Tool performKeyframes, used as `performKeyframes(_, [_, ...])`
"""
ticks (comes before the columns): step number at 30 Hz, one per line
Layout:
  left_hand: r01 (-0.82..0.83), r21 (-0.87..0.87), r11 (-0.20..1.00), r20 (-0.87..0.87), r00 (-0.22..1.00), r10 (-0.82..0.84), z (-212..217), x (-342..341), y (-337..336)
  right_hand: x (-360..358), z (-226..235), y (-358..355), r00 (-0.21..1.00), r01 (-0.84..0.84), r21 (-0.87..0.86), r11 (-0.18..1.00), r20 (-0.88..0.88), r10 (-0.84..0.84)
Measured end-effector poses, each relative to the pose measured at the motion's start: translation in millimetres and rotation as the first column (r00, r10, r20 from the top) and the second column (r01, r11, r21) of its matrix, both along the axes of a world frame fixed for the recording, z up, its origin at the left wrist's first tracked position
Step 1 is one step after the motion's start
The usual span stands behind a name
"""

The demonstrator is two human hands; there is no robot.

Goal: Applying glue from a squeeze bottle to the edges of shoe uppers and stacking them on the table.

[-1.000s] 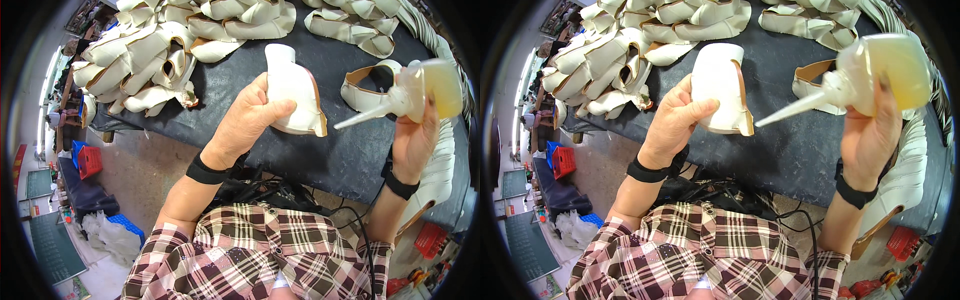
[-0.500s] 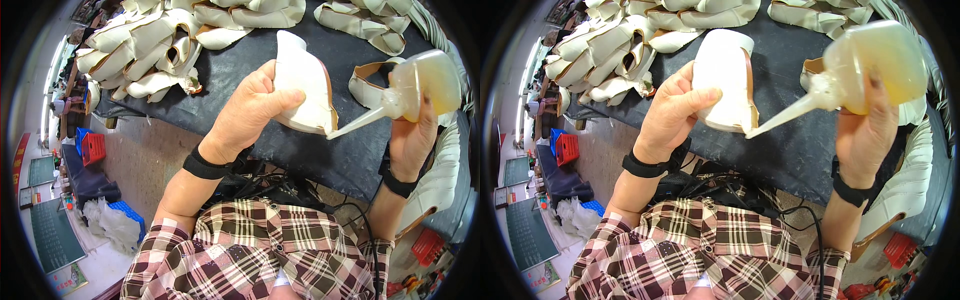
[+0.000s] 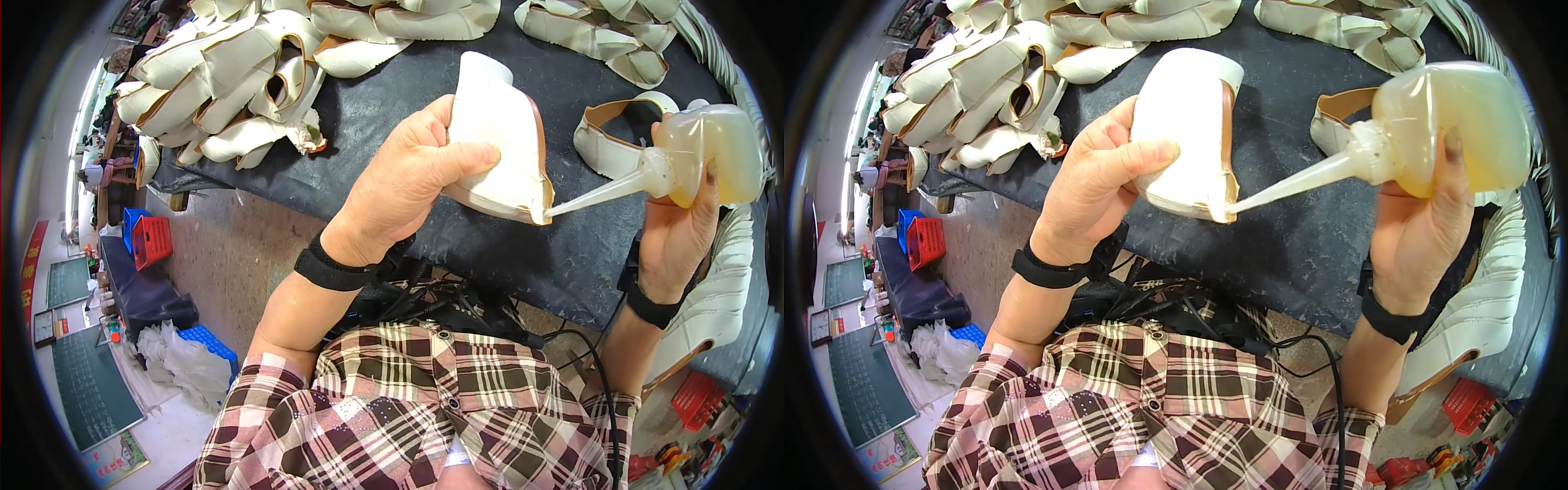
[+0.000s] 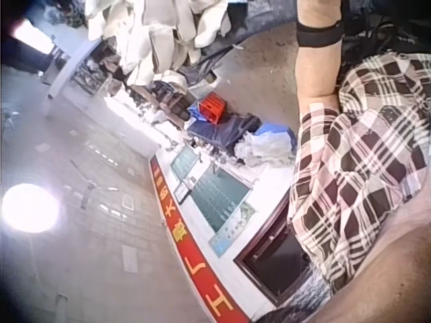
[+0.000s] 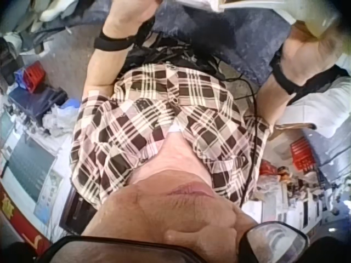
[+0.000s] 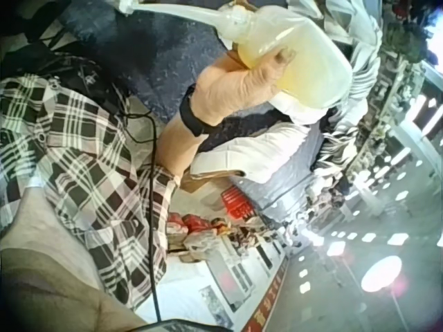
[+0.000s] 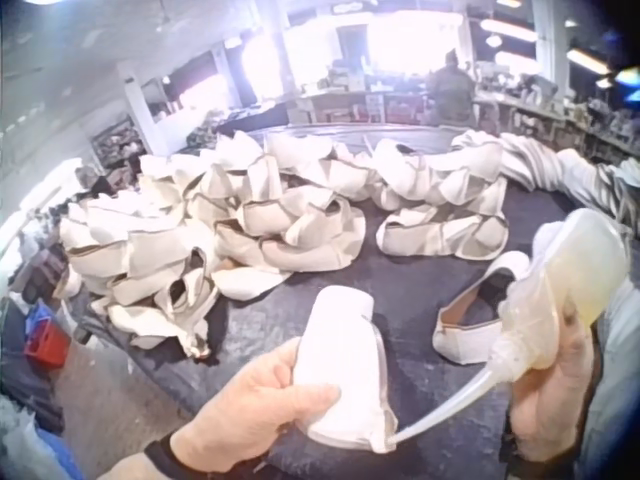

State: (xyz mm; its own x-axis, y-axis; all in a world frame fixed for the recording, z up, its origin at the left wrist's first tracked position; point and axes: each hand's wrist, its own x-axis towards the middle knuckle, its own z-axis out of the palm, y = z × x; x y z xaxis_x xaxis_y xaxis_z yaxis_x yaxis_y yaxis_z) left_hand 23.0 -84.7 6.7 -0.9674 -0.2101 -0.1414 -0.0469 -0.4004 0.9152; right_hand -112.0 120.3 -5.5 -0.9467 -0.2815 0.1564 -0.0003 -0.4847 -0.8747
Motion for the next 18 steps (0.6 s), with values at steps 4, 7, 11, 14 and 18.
performKeyframes(4, [0.001, 0.026, 1.0, -0.006, 1.0, -0.001, 0.9, -3.0, -2.5, 2.1, -1.7, 2.2, 1.0, 0.015, -0.004, 1.0, 0.018, -0.015])
performKeyframes(7, [-0.001, 0.022, 1.0, 0.006, 1.0, 0.001, 0.2, -4.1, -4.1, 3.0, -1.0, 6.8, 0.998, -0.049, -0.091, 0.995, 0.039, 0.053])
performKeyframes(11, [0.016, 0.023, 1.0, 0.007, 1.0, -0.017, -1.0, -4.1, -4.7, 3.3, 1.8, -0.6, 0.996, -0.078, -0.179, 0.981, 0.033, 0.085])
performKeyframes(14, [0.023, 0.031, 0.999, 0.016, 1.0, -0.024, -1.7, -4.3, -4.1, 4.5, -5.0, -2.9, 0.996, 0.03, -0.046, 0.998, 0.089, -0.026])
performKeyframes(18, [0.027, 0.036, 0.999, 0.033, 0.999, -0.028, -5.6, -8.7, -5.7, 3.6, -14.5, -9.5, 0.997, 0.029, -0.039, 0.999, 0.078, -0.025])
